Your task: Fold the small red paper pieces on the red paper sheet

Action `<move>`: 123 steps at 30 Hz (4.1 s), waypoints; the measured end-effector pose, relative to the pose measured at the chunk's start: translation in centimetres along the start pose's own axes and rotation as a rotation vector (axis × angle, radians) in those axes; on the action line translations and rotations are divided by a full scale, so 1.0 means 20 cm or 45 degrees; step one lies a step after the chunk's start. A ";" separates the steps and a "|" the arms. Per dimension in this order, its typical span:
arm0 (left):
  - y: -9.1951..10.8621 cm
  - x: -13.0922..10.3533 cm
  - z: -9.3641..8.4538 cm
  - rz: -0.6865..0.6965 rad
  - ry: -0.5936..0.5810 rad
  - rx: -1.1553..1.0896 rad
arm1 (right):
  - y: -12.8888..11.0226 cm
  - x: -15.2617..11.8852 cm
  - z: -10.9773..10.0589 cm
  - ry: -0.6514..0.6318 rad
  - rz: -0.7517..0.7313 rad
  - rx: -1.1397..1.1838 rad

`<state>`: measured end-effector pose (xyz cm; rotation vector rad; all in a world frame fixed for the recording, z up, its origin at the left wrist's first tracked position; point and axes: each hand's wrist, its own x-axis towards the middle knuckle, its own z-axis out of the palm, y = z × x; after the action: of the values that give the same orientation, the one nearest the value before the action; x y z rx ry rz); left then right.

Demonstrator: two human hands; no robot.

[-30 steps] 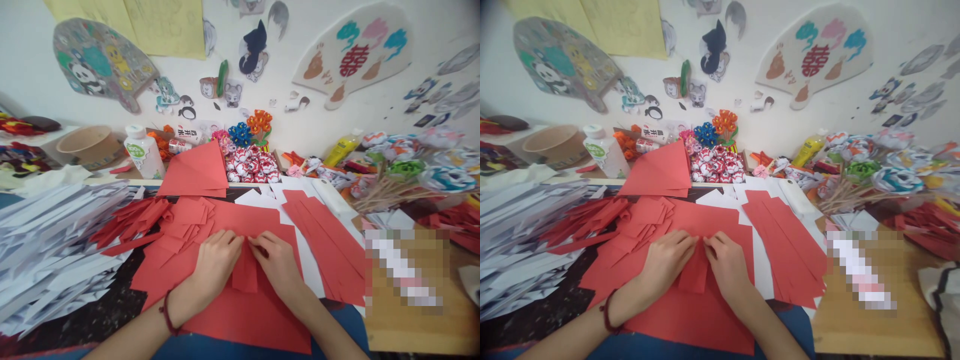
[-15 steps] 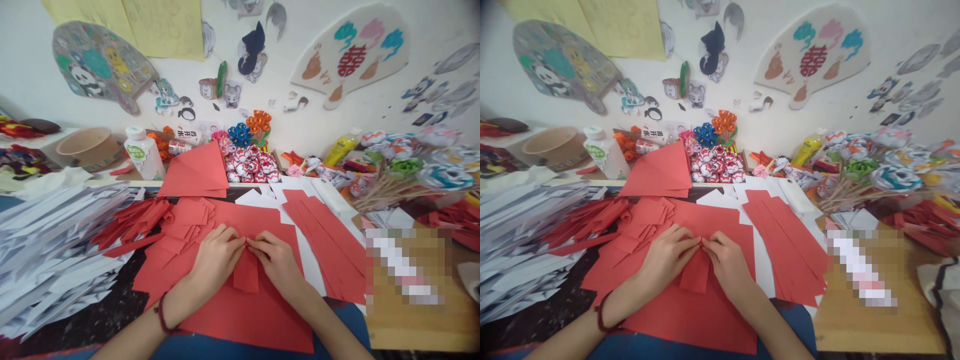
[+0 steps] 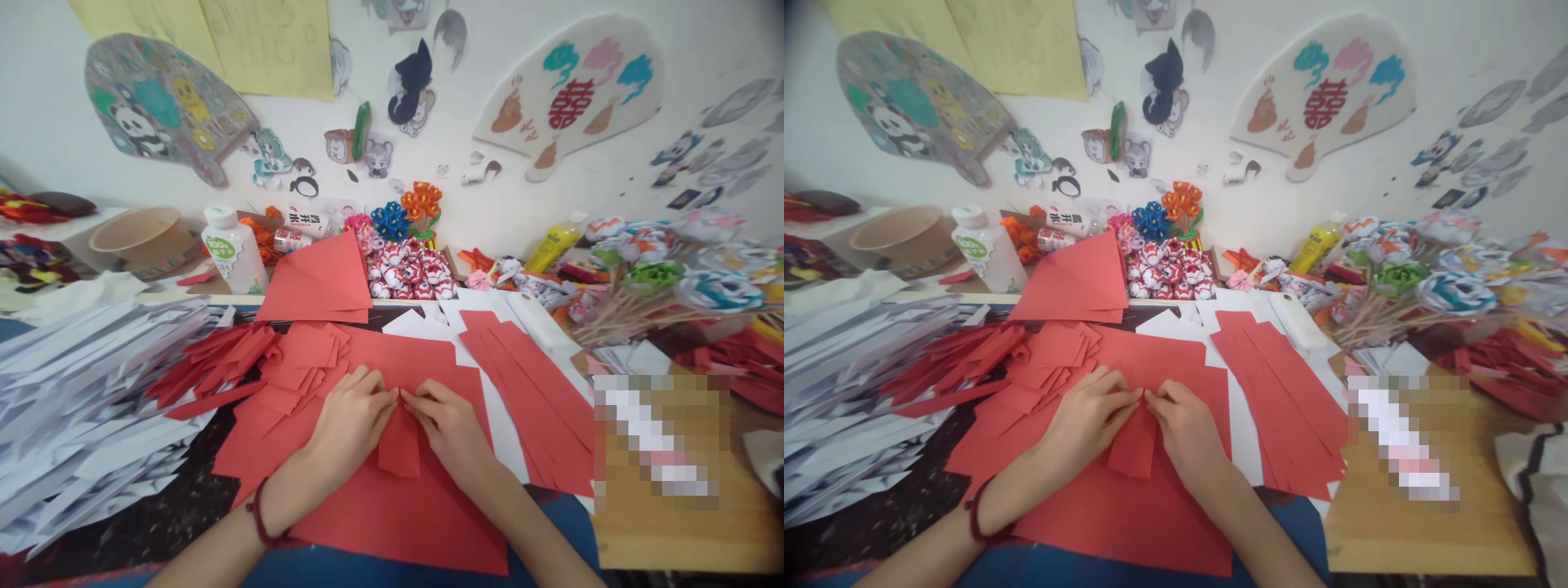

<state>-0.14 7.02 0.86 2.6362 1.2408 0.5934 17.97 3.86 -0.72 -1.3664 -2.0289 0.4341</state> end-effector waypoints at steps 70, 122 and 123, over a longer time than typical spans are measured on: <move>0.00 0.00 -0.04 0.353 0.093 0.458 | 0.00 0.00 0.01 0.022 0.088 0.149; 0.02 0.06 -0.04 -0.198 -0.063 -0.079 | -0.07 -0.08 -0.06 0.097 0.028 -0.290; 0.02 0.06 -0.05 -0.173 -0.093 -0.104 | -0.07 -0.06 -0.08 0.105 0.099 -0.199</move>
<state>0.38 7.72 2.25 2.4608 1.3314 0.5099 18.28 1.99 0.85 -1.5354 -1.9817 0.2530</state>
